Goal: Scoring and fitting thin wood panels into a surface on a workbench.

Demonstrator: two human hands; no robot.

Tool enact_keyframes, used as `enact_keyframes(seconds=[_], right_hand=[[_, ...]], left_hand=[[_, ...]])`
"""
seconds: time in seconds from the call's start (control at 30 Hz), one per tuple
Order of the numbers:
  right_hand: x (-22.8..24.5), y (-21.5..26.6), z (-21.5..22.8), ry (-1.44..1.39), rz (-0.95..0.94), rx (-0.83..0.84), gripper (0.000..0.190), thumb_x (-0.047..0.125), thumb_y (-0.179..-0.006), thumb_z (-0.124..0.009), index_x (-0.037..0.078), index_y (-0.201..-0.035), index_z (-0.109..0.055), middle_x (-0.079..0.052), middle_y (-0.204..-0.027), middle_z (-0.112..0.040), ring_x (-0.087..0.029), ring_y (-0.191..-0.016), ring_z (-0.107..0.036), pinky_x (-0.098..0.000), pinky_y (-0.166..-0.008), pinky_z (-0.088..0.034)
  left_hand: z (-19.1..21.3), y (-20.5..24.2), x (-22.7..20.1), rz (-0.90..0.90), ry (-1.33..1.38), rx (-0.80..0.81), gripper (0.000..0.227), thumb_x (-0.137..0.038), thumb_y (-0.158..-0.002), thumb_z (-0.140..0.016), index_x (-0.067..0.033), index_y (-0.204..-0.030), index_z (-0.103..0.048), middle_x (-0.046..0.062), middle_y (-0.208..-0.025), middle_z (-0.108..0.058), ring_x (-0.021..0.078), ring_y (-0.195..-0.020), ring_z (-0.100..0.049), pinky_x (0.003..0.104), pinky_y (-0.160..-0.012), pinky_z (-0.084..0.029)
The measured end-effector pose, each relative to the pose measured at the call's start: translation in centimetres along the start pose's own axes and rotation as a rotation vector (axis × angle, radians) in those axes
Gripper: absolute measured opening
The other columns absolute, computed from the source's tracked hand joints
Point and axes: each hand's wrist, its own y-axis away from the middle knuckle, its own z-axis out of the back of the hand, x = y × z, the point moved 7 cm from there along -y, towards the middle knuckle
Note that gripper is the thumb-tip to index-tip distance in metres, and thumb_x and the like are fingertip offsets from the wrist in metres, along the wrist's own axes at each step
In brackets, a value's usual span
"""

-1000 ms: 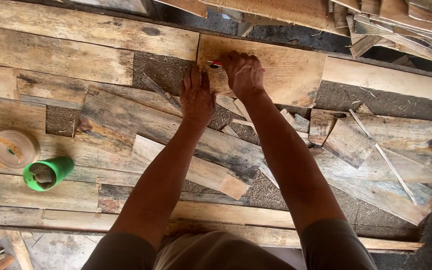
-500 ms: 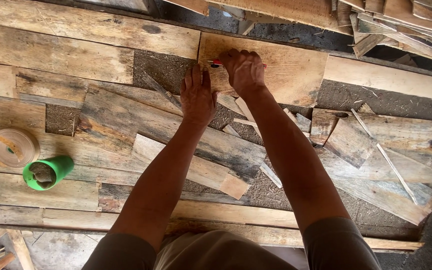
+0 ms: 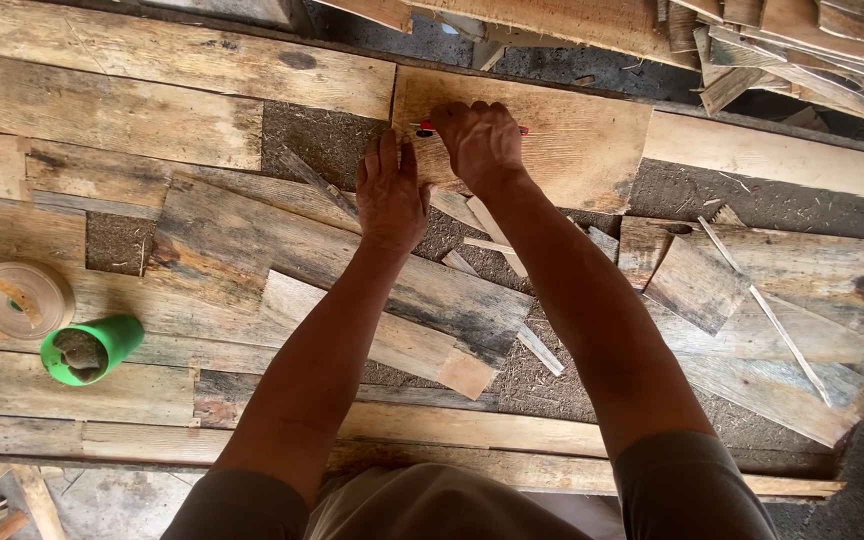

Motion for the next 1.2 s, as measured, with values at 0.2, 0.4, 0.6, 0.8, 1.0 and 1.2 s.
enact_keyframes(seconds=[0.2, 0.4, 0.6, 0.8, 1.0, 1.2], right_hand=[[1.2, 0.4, 3.5, -0.075, 0.078, -0.099, 0.027, 0.005, -0.099, -0.058, 0.009, -0.125, -0.058, -0.013, -0.098, -0.066, -0.023, -0.076, -0.061, -0.0412, -0.076, -0.058], [2.9, -0.3, 5.2, -0.042, 0.071, -0.126, 0.013, 0.009, -0.096, -0.065, 0.004, -0.108, -0.067, -0.009, -0.091, -0.070, -0.020, -0.079, -0.068, -0.0382, -0.072, -0.060], [1.7, -1.3, 1.4, -0.107, 0.049, -0.261, 0.028, 0.009, -0.094, -0.063, 0.011, -0.122, -0.062, -0.011, -0.101, -0.071, -0.023, -0.086, -0.069, -0.0396, -0.079, -0.056], [0.6, 3.9, 3.8, -0.083, 0.006, -0.238, 0.039, 0.015, -0.099, -0.057, 0.013, -0.137, -0.048, -0.014, -0.114, -0.066, -0.026, -0.099, -0.065, -0.0397, -0.087, -0.054], [-1.2, 7.8, 1.4, -0.278, -0.070, -0.416, 0.038, 0.005, -0.099, -0.054, 0.019, -0.134, -0.053, -0.012, -0.109, -0.070, -0.023, -0.089, -0.067, -0.0401, -0.083, -0.056], [-3.4, 18.5, -1.1, -0.873, -0.264, -0.815, 0.017, 0.013, -0.106, -0.062, 0.005, -0.120, -0.068, -0.012, -0.090, -0.073, -0.019, -0.061, -0.064, -0.0336, -0.051, -0.052]], left_hand=[[-0.8, -0.2, 0.1, -0.001, -0.043, 0.027, 0.079, -0.045, -0.100, -0.067, 0.0058, -0.153, -0.038, 0.029, -0.156, -0.034, 0.0451, -0.144, -0.035, 0.053, -0.119, -0.035], [-0.7, -0.2, 0.1, -0.022, -0.020, -0.021, 0.081, -0.045, -0.097, -0.071, 0.0038, -0.154, -0.040, 0.028, -0.156, -0.035, 0.0447, -0.144, -0.037, 0.053, -0.120, -0.035], [0.9, 0.1, -0.1, 0.043, 0.063, -0.093, 0.080, -0.038, -0.087, -0.082, -0.0012, -0.149, -0.046, 0.027, -0.150, -0.043, 0.0437, -0.140, -0.039, 0.054, -0.117, -0.036], [1.5, 0.9, 1.3, 0.252, 0.541, -0.228, 0.064, -0.014, -0.082, -0.083, -0.0023, -0.137, -0.053, 0.019, -0.131, -0.061, 0.0315, -0.121, -0.058, 0.048, -0.107, -0.050], [-0.4, 0.8, 2.9, 0.521, 1.451, -0.269, 0.029, -0.001, -0.092, -0.072, 0.0005, -0.121, -0.065, 0.010, -0.097, -0.076, 0.0173, -0.082, -0.074, 0.035, -0.075, -0.062], [2.6, 4.7, 0.0, 0.728, 1.424, 0.032, 0.006, -0.009, -0.096, -0.069, -0.0071, -0.097, -0.074, 0.006, -0.092, -0.077, 0.0126, -0.078, -0.072, 0.021, -0.067, -0.061]])
